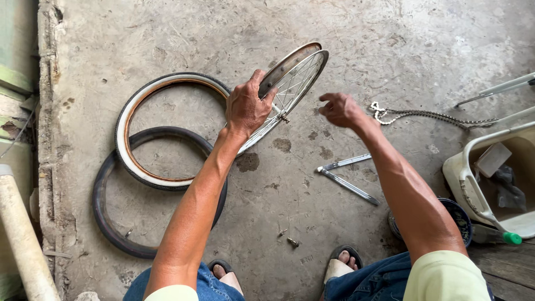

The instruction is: The person removes the inner tube and tire from a bicycle wheel, then cleans the wheel hub and spokes with a brush and water. The person uses tire levers to remove the tire and tube, and a brush to scrub the hub area.

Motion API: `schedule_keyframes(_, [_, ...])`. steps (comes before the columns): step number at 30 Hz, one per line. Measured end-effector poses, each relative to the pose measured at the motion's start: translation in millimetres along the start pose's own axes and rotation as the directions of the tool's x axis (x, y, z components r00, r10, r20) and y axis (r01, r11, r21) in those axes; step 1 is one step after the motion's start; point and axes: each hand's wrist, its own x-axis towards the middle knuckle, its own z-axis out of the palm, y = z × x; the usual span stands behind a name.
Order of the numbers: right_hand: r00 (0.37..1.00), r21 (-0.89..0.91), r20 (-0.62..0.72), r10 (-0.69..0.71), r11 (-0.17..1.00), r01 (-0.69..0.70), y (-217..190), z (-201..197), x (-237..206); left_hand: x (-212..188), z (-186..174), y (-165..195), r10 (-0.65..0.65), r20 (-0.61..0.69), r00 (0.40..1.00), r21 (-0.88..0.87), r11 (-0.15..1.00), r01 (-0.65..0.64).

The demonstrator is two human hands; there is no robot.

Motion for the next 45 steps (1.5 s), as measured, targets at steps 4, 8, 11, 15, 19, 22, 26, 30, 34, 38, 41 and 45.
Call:
schedule_keyframes(4, [0.954,-0.157,-0.020,-0.298,0.944,0.291,-11.7,28.0,-9.7,0.6,-2.9,1.3,-0.016,-0.008,1.000,0.010,1.000,0.016])
schedule_keyframes(8, [0.864,-0.167,-0.067,-0.499,0.859,0.484,-32.1,40.6,-22.4,1.6,-2.2,1.1,-0.018,-0.030,0.999,0.012,1.000,0.018])
schedule_keyframes(11, [0.858,-0.149,-0.076,-0.508,0.857,0.494,-44.6,40.4,-30.4,1.6,-1.1,-0.8,0.014,-0.041,0.999,0.028,1.000,-0.013])
schedule_keyframes(15, [0.799,-0.108,-0.114,-0.590,0.807,0.580,-51.9,40.6,-32.1,1.1,0.5,-1.0,-0.005,-0.016,1.000,0.030,1.000,0.006])
schedule_keyframes(19, [0.854,-0.100,-0.070,-0.516,0.855,0.509,-50.3,46.3,-25.4,-0.6,1.5,1.3,0.028,-0.013,1.000,0.017,0.999,-0.028])
schedule_keyframes(22, [0.862,-0.109,-0.033,-0.505,0.860,0.499,-48.8,49.0,-19.0,-0.8,-0.3,3.0,0.092,-0.001,0.996,-0.010,0.996,-0.092])
schedule_keyframes(26, [0.887,-0.162,0.040,-0.459,0.873,0.459,-48.7,52.5,-14.7,-0.8,-4.7,5.9,0.054,0.129,0.990,0.016,0.998,-0.057])
schedule_keyframes(30, [0.912,-0.143,0.081,-0.402,0.901,0.410,-47.4,58.3,-10.1,-1.6,-5.6,11.1,0.141,0.121,0.983,0.033,0.989,-0.146])
schedule_keyframes(34, [0.893,-0.129,0.048,-0.448,0.884,0.450,-43.0,60.7,-2.0,-1.8,-5.2,15.7,0.178,0.104,0.979,0.036,0.983,-0.182])
schedule_keyframes(38, [0.872,-0.137,0.043,-0.488,0.862,0.489,-41.2,53.6,-0.5,-0.9,-6.3,19.4,0.119,0.135,0.984,0.043,0.991,-0.126])
schedule_keyframes(41, [0.865,-0.115,0.036,-0.501,0.858,0.501,-48.1,52.2,-8.0,-0.8,-8.0,19.0,0.140,0.117,0.983,0.040,0.988,-0.146])
schedule_keyframes(45, [0.947,-0.195,0.102,-0.305,0.927,0.320,-63.2,57.8,-20.6,-0.4,-7.4,13.4,0.133,0.110,0.985,0.035,0.990,-0.138])
